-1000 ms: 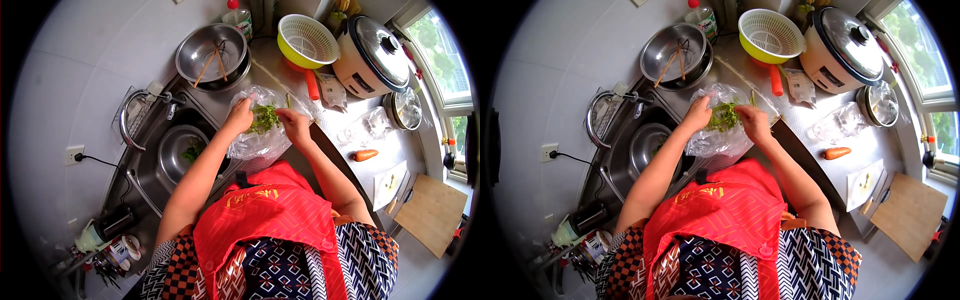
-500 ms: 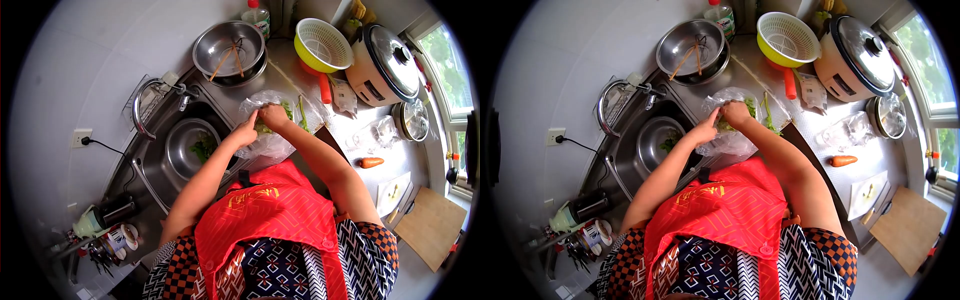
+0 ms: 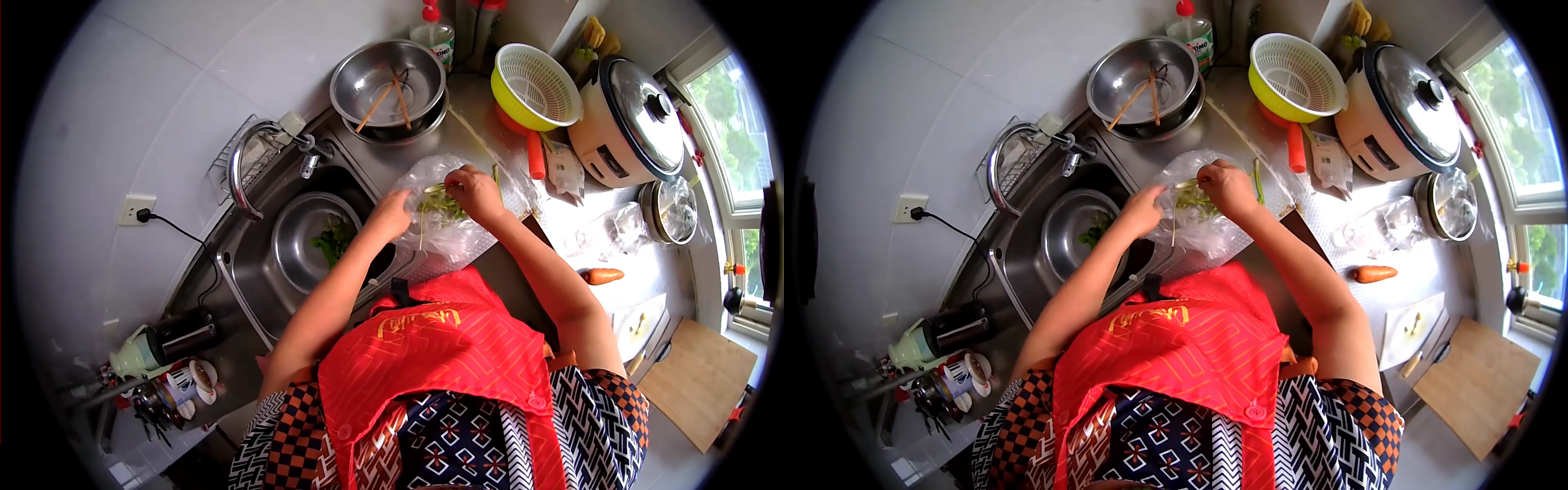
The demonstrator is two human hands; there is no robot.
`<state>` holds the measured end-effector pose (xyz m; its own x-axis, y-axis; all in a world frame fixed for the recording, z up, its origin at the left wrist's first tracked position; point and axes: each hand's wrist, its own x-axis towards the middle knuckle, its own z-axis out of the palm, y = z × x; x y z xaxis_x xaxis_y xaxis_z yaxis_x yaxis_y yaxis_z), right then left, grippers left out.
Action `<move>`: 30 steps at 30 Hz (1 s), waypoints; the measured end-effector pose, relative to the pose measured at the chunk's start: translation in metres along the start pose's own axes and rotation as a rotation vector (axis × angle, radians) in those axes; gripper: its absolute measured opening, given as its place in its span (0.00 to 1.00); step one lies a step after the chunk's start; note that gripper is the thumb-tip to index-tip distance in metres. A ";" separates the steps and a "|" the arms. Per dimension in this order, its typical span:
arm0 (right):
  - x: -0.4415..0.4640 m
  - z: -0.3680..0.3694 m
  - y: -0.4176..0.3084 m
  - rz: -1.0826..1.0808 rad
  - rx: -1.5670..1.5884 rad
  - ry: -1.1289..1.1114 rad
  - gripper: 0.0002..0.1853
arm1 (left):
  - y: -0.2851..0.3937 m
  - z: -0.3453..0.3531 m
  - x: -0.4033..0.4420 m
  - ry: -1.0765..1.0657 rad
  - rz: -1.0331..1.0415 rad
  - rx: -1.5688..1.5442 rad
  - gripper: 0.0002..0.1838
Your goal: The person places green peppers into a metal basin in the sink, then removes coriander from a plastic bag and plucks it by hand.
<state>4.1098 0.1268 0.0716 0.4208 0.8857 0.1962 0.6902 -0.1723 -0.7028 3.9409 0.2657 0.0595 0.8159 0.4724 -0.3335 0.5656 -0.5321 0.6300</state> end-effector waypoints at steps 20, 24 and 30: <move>0.011 -0.046 -0.052 0.193 0.938 -0.127 0.12 | 0.077 -0.065 -0.021 0.211 0.140 -1.168 0.06; 0.009 -0.047 -0.059 0.195 0.969 -0.258 0.12 | 0.081 -0.065 -0.024 0.220 0.101 -1.192 0.06; 0.009 -0.048 -0.054 0.277 0.967 -0.297 0.10 | 0.088 -0.068 -0.028 0.240 0.047 -1.050 0.08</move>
<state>4.1045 0.1230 0.1436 0.2407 0.9606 -0.1389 -0.2280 -0.0832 -0.9701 3.9601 0.2536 0.1724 0.7244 0.6535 -0.2192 0.0554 0.2618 0.9635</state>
